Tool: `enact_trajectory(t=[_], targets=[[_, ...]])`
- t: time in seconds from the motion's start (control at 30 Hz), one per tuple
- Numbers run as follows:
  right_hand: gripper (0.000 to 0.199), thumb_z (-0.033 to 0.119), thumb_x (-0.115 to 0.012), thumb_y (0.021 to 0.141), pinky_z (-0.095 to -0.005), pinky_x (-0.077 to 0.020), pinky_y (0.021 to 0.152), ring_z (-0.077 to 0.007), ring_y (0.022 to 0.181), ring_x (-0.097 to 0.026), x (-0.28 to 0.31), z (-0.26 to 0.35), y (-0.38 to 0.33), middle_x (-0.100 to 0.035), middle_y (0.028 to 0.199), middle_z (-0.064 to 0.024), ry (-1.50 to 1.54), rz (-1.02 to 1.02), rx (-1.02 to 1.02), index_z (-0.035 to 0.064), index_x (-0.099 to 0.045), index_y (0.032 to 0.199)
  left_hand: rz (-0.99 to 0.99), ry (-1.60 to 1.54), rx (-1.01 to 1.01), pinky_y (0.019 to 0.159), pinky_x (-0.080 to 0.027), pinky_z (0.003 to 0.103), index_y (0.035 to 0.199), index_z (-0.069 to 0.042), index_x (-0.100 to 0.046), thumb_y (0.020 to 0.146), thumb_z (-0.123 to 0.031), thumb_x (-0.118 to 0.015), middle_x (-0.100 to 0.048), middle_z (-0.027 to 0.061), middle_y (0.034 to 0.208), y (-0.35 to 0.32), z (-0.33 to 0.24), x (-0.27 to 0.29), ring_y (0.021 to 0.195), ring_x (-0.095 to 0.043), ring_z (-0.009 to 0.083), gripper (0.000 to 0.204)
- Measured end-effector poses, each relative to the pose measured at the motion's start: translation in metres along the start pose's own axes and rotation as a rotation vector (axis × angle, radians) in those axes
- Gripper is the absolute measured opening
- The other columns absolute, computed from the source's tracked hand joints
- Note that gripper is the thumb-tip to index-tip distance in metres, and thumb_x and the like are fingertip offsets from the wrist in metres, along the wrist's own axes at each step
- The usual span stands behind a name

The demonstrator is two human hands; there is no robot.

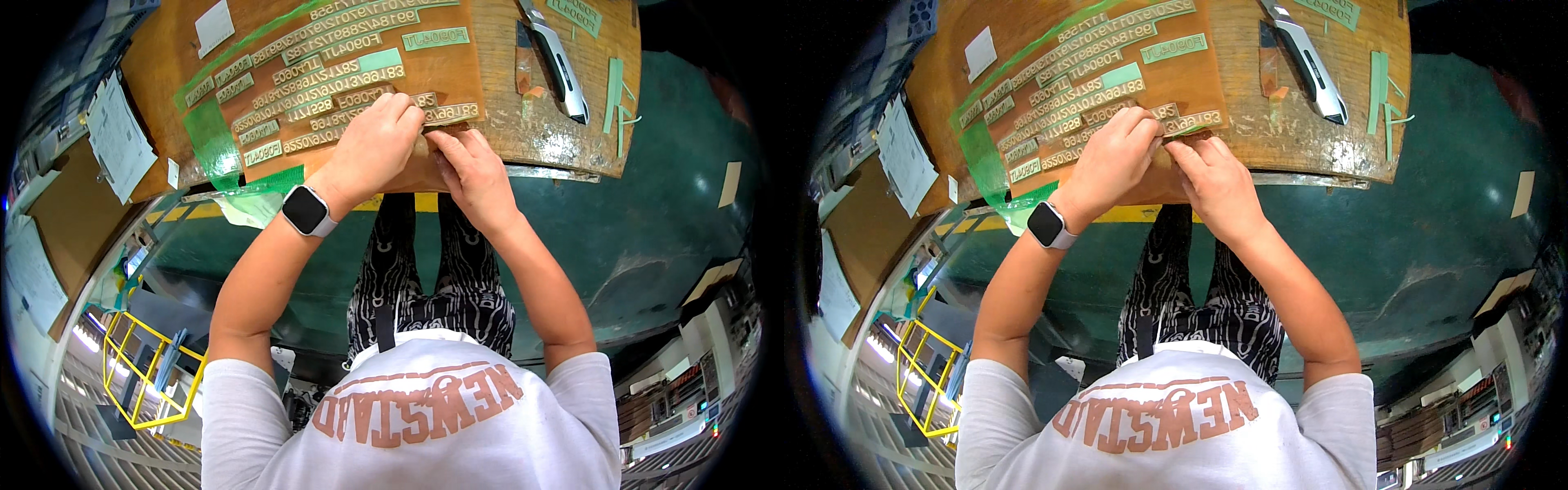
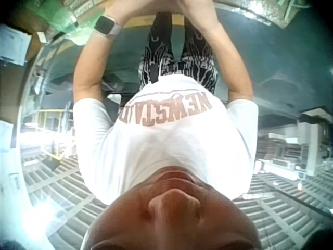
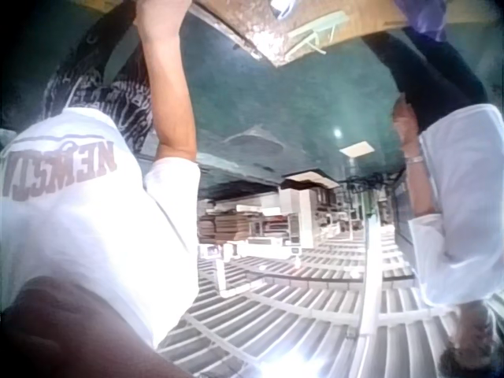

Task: The person uses a utility knife to cut adhesive tape and prepares a series of printing plate strips on a table, before walking to a large industrial roller and adhering one of the strips to the machine surface.

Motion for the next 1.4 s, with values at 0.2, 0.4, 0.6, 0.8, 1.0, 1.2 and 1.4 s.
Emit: enact_trajectory(t=[0.2,0.4,0.6,0.8,1.0,1.2,1.4], targets=[[0.034,-0.001,-0.061,0.077,-0.0384,-0.0505,0.08,-0.03,0.097,-0.058,0.004,0.002,0.003,-0.06,0.105,-0.0101,0.01,-0.025,0.034,0.0033,-0.059,0.111,0.026,0.042,0.021,0.069,-0.05,0.039,0.092,0.001,-0.055,0.079,-0.001,-0.058,-0.054,0.0131,0.089,0.002,-0.002,0.002,0.083,-0.057,0.0314,0.014],[0.036,0.001,-0.062,0.075,-0.0364,-0.0499,0.081,-0.0279,0.097,-0.057,0.005,0.005,0.003,-0.06,0.105,-0.009,-0.07,-0.019,0.073,0.0034,-0.059,0.111,-0.047,0.01,0.098,0.068,-0.049,0.039,0.091,-0.001,-0.054,0.081,-0.002,-0.059,-0.054,0.0134,0.088,0.001,0.002,0.005,0.082,-0.057,0.0321,0.011],[0.04,0.011,-0.068,0.076,-0.0415,-0.0429,0.091,-0.0278,0.109,-0.053,0.018,0.014,-0.013,-0.057,0.116,-0.011,-0.273,0.066,0.086,0.0117,-0.061,0.115,-0.166,-0.12,0.168,0.066,-0.048,0.042,0.086,-0.001,-0.052,0.082,-0.003,-0.059,-0.051,0.0133,0.086,-0.001,0.007,0.009,0.081,-0.056,0.0325,0.008],[0.041,0.017,-0.068,0.083,-0.0436,-0.0366,0.096,-0.0349,0.113,-0.048,0.123,-0.012,-0.005,-0.053,0.123,-0.0153,-0.376,-0.352,0.077,0.0058,-0.055,0.12,-0.111,-0.268,0.295,0.066,-0.048,0.035,0.086,0.001,-0.055,0.083,0.0,-0.061,-0.055,0.0141,0.084,-0.004,0.017,0.012,0.074,-0.058,0.0309,0.007],[0.043,0.02,-0.064,0.084,-0.0444,-0.0406,0.09,-0.036,0.105,-0.05,0.138,-0.09,0.03,-0.056,0.112,-0.0205,-0.557,-0.334,-0.225,0.001,-0.051,0.12,0.0,-0.348,0.262,0.065,-0.048,0.033,0.085,0.002,-0.06,0.081,-0.003,-0.063,-0.058,0.0125,0.081,0.013,0.019,0.008,0.071,-0.059,0.0267,0.007],[0.028,0.02,-0.05,0.094,-0.0293,-0.0498,0.063,-0.0187,0.072,-0.061,0.139,-0.059,-0.056,-0.057,0.088,-0.0093,0.543,-0.555,-0.487,-0.0016,-0.051,0.112,0.105,-0.311,0.218,0.065,-0.048,0.033,0.084,0.003,-0.062,0.079,-0.007,-0.064,-0.059,0.0123,0.078,0.021,0.019,0.005,0.069,-0.059,0.0231,0.011],[0.031,0.022,-0.049,0.097,-0.0296,-0.0524,0.058,-0.0145,0.076,-0.059,-0.021,0.019,-0.133,-0.055,0.094,-0.0078,1.224,-0.413,-0.8,-0.0008,-0.044,0.118,0.189,-0.309,0.223,0.064,-0.049,0.034,0.083,0.003,-0.061,0.078,-0.009,-0.064,-0.06,0.0125,0.075,0.024,0.014,-0.001,0.068,-0.06,0.0222,0.013]])
Point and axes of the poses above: each hand's wrist, its own y-axis towards the middle knuckle, its own x-axis out of the back of the hand, z = x × y, the point moved 10 cm from there along y, towards the middle knuckle
